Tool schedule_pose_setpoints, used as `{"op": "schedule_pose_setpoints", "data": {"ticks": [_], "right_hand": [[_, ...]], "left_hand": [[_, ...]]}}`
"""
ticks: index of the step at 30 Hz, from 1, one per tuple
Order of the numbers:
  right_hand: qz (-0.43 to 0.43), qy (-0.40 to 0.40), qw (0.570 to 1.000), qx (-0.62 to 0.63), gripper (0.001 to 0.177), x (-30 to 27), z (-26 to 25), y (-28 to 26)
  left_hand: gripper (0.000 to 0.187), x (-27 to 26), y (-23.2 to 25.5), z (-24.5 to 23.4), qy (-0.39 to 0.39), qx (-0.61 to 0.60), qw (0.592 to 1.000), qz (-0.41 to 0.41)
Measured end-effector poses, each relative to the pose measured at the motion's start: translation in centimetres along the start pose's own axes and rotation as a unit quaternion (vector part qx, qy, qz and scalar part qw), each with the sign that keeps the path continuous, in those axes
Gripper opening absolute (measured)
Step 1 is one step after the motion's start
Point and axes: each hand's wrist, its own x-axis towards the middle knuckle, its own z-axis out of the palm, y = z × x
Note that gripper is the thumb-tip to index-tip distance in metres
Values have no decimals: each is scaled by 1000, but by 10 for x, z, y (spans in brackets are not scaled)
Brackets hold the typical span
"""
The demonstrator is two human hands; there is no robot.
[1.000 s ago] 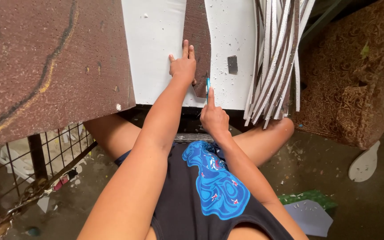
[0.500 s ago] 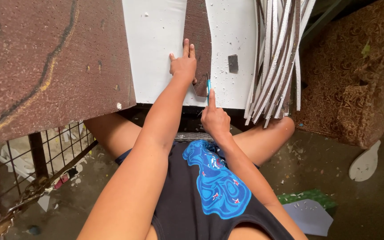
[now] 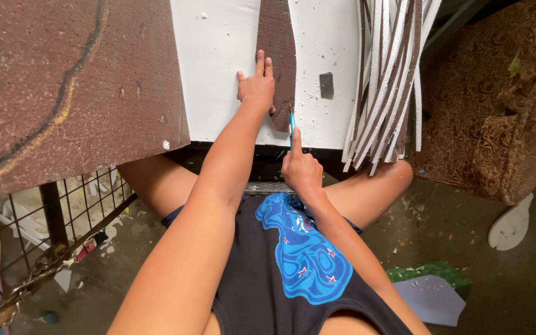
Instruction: Cutting a long strip of material using a utility knife on a flat board.
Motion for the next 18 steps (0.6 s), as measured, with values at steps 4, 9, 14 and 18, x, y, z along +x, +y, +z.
{"op": "schedule_pose_setpoints", "data": {"ticks": [4,9,14,18], "right_hand": [[-13,18,1000,-1,71,-5,5,4],[-8,18,1000,-4,70,-11,6,3],[-10,-1,1000,12,71,-21,2,1],[17,-28,999,20,73,-28,3,0]], "left_hand": [[135,0,0,1,-1,19,1000,4],[135,2,0,1,1,16,1000,4],[136,0,0,1,5,31,999,8],[133,-6,1,-3,-5,-2,1000,-6]]}}
